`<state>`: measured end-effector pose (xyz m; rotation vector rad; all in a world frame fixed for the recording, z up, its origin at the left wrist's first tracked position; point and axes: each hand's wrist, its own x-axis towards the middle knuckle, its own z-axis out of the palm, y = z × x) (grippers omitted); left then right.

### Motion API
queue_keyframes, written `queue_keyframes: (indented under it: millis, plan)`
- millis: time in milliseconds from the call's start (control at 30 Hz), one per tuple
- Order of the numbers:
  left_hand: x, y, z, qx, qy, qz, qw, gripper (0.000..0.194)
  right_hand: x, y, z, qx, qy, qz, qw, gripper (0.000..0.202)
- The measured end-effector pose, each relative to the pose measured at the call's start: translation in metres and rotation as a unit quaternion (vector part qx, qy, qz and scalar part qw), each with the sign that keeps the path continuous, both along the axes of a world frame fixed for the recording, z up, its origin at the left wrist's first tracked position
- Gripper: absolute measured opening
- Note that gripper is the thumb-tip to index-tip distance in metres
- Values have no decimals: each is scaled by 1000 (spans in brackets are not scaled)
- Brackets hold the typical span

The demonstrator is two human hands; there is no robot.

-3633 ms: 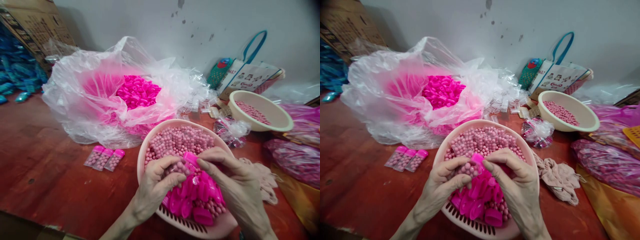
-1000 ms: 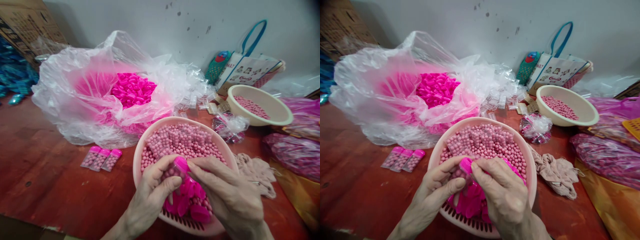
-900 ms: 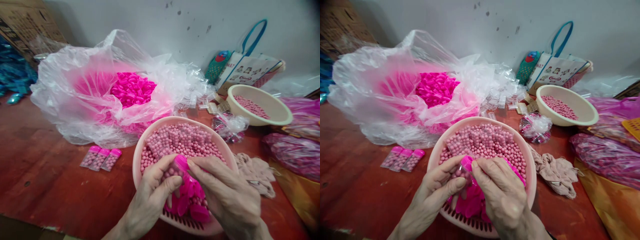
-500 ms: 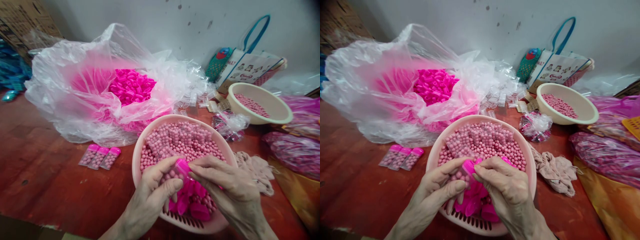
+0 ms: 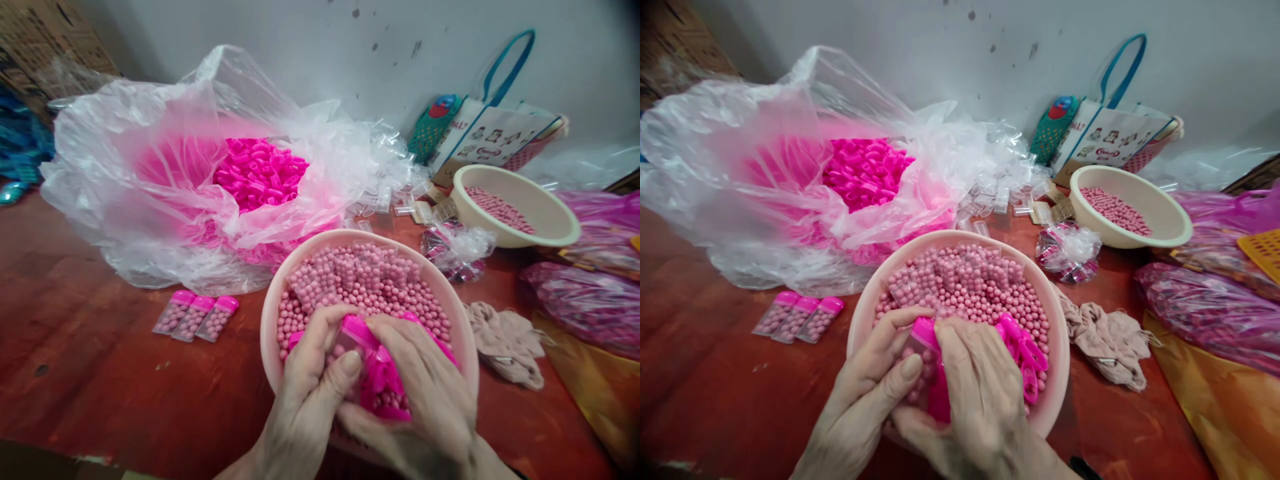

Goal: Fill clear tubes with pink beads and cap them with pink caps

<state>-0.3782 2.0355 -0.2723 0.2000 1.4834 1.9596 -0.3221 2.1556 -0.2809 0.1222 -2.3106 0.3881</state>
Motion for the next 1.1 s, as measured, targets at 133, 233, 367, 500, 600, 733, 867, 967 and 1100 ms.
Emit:
queue_keyframes:
  millis: [133,233,367,500,600,733,867,967,1100]
  plan:
    - [4,-3,0,14,-9,-7,1000,23,0,2,2,73,35,23,996,54]
    - [4,-4,-4,30,-16,-20,999,21,-3,3,2,74,49,35,995,54]
    - [-4,-4,-8,18,8,-33,999,26,-7,7,7,-6,0,62,998,47]
    - [-14,-9,-6,5,-8,-47,999,41,-4,27,21,-272,-185,112,938,46]
    - [-17,-14,-3,-22,-16,-56,998,45,-4,41,27,-470,-179,79,861,30]
    - [-14,-14,-4,-47,5,-69,996,44,-11,34,28,-421,-145,59,893,19]
    - [-10,-11,-9,-2,-3,-31,1000,46,-16,13,23,-197,-179,116,957,41]
    - [-11,-13,-9,15,-28,-17,999,46,-13,6,15,-65,-174,106,977,65]
    - [-8,-16,-4,-52,23,7,998,44,-7,1,11,62,-135,63,987,62]
